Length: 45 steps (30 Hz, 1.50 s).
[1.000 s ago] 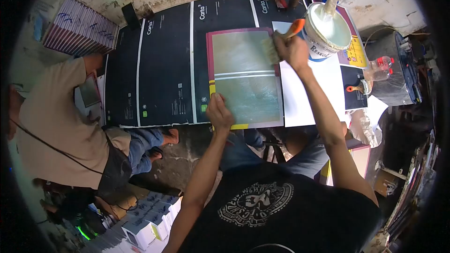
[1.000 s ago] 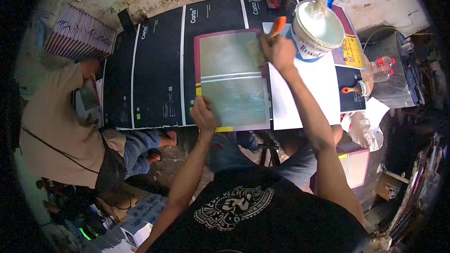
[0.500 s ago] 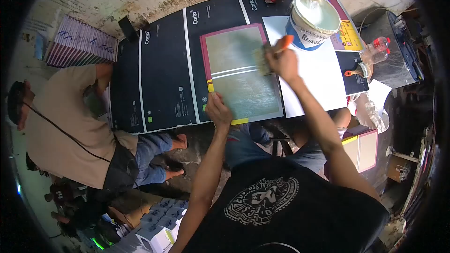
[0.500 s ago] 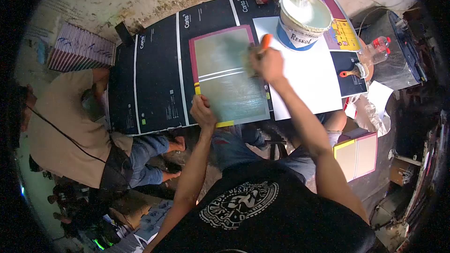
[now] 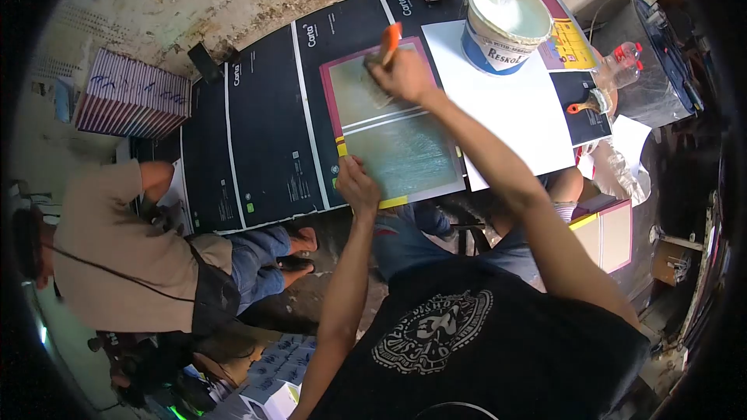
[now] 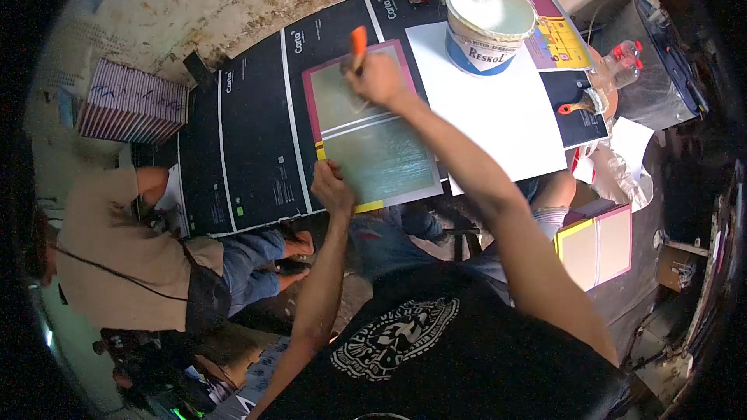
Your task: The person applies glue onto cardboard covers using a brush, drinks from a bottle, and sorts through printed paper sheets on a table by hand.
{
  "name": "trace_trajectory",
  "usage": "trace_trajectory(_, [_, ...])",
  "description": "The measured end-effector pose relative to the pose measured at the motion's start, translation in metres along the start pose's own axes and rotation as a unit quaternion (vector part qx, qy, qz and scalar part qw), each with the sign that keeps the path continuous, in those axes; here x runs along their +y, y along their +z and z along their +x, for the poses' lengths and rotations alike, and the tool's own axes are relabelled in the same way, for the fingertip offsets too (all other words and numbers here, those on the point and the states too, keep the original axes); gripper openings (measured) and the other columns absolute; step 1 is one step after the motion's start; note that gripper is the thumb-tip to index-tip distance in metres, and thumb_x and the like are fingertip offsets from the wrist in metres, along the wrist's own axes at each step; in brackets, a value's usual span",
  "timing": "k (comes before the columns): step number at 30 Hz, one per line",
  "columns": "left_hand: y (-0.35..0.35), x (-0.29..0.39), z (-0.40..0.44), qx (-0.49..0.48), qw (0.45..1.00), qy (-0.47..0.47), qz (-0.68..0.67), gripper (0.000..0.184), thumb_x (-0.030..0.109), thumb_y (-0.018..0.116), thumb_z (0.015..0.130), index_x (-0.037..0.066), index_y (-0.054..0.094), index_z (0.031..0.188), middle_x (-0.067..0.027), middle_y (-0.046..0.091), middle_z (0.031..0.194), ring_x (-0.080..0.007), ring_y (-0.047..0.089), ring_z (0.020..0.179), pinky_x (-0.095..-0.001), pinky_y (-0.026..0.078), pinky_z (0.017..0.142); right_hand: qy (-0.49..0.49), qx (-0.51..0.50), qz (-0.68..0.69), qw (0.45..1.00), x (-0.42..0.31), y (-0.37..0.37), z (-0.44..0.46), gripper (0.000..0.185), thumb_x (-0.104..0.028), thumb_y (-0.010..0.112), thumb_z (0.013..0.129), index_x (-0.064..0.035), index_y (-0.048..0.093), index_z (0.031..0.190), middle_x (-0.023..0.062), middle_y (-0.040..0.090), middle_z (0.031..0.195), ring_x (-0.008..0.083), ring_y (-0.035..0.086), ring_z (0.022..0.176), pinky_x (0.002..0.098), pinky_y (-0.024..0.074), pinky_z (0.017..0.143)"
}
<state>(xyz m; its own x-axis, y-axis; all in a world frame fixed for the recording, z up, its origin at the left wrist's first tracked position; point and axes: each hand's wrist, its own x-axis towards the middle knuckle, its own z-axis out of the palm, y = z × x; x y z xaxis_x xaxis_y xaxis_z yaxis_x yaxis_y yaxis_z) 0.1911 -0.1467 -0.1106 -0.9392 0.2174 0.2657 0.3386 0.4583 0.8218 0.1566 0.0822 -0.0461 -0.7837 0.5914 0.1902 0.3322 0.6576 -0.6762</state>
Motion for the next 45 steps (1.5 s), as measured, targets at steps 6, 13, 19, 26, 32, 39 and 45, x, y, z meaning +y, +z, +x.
trace_trajectory(6, [0.001,-0.005,0.001,-0.006,1.0,0.021,-0.003,0.035,0.024,0.034,0.095,0.002,0.051,0.073,-0.0121,0.048,0.059,-0.0279,0.05,0.051,-0.0391,0.037,0.05,-0.029,0.133,-0.156,0.978,0.05,-0.07,0.044,0.027,-0.028,0.062,0.081,-0.0086,0.063,0.1,0.0181,0.068,0.08,0.0388,0.066,0.074,0.048,0.0533,0.065])
trace_trajectory(13, [0.005,-0.004,0.0,-0.003,0.997,0.049,0.067,0.033,0.023,0.033,0.095,0.003,0.048,0.073,-0.0123,0.047,0.062,-0.029,0.051,0.053,-0.0398,0.038,0.051,-0.108,-0.059,0.023,0.992,-0.022,0.007,0.041,0.028,-0.037,0.065,0.078,-0.0109,0.072,0.086,0.0207,0.068,0.078,0.0385,0.067,0.075,0.0452,0.0544,0.074])
trace_trajectory(19, [0.002,-0.006,0.0,0.005,0.998,0.049,0.041,0.03,0.02,0.034,0.094,0.003,0.046,0.072,-0.0116,0.044,0.062,-0.0298,0.049,0.053,-0.0418,0.037,0.052,-0.014,0.018,-0.085,0.996,0.05,-0.036,0.067,0.021,-0.029,0.062,0.079,-0.01,0.068,0.085,0.0192,0.069,0.083,0.0376,0.068,0.077,0.0467,0.0546,0.071])
trace_trajectory(26, [0.008,-0.011,0.001,0.012,0.996,0.057,0.061,0.033,0.023,0.034,0.095,0.004,0.048,0.071,-0.0112,0.045,0.06,-0.0307,0.048,0.053,-0.0428,0.035,0.052,-0.014,0.132,0.082,0.988,0.018,-0.045,-0.029,0.039,-0.039,0.068,0.079,-0.0008,0.063,0.071,0.0246,0.061,0.066,0.0409,0.064,0.063,0.0452,0.0526,0.06])
trace_trajectory(32, [0.009,-0.012,0.0,0.035,0.998,0.043,0.04,0.039,0.028,0.032,0.096,0.005,0.051,0.071,-0.0111,0.047,0.057,-0.0291,0.05,0.052,-0.0416,0.036,0.053,0.055,0.093,0.026,0.994,0.059,-0.067,-0.115,0.043,-0.034,0.062,0.087,0.0016,0.062,0.062,0.0189,0.059,0.054,0.0336,0.063,0.051,0.0412,0.0512,0.052])
trace_trajectory(39, [0.001,0.007,-0.002,0.043,0.998,0.006,-0.049,0.045,0.031,0.03,0.099,0.003,0.052,0.072,-0.0083,0.046,0.057,-0.0245,0.046,0.052,-0.0387,0.036,0.053,0.031,0.228,0.205,0.951,-0.008,-0.069,-0.148,0.023,-0.021,0.068,0.081,-0.0011,0.058,0.077,0.0143,0.061,0.064,0.0245,0.064,0.059,0.0365,0.0478,0.055])
trace_trajectory(45, [0.006,-0.011,-0.002,0.03,0.999,0.021,0.006,0.048,0.032,0.029,0.099,0.001,0.053,0.072,-0.0083,0.047,0.057,-0.0233,0.047,0.052,-0.0381,0.037,0.055,0.116,0.03,0.084,0.989,-0.012,0.004,-0.153,0.03,-0.029,0.065,0.081,-0.0007,0.064,0.073,0.0211,0.062,0.063,0.038,0.064,0.061,0.0438,0.0518,0.06])
